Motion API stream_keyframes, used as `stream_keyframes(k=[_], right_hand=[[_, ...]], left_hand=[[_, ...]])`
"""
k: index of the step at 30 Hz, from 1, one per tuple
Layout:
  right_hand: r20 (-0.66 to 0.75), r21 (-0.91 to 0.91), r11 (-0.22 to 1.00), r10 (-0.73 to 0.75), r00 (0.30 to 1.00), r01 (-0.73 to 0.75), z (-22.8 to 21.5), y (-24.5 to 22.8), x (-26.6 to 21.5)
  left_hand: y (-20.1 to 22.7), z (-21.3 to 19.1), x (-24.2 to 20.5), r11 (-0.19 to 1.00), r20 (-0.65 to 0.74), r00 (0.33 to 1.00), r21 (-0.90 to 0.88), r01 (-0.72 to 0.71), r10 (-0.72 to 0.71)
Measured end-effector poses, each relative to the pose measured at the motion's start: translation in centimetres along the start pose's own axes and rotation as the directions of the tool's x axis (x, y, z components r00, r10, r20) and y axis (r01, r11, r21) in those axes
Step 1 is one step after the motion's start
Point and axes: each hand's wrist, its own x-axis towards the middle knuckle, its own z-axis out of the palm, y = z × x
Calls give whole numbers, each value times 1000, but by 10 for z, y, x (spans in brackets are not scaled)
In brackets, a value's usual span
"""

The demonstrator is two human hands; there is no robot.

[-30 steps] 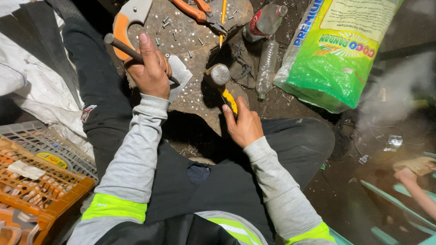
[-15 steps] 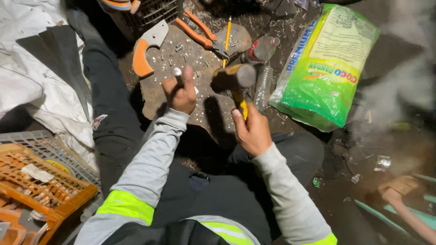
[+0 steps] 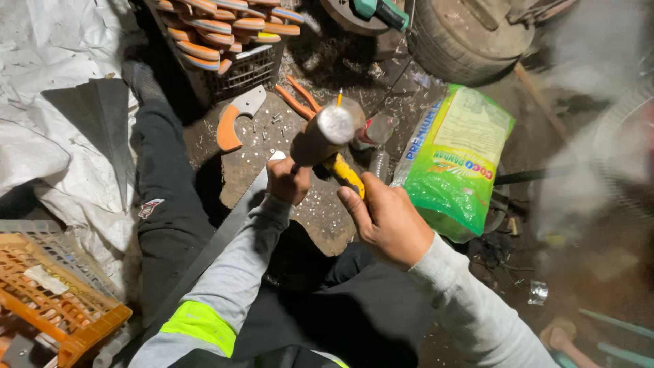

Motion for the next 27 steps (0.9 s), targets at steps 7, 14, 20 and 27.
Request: stream_keyframes(k=[7,14,20,27], right_hand=[[-91,12,993,-118,989,119,-75,-38,-27],[155,-149,968,224,962,-202,22,10,-12],[129,93,929,345,930,-357,-1,54,-54],[132,556,620,592,795,-554,-9,82,-136]], left_hand=[[15,-5,3,968,70,969,-65,242,-238],[-6,-7,-3,934,-92,934,-126,333,-345],[-30,5,-9,982,-149,971,-46,185,-190],[-18,-66,26,838,-41,886,-349,420,-461]])
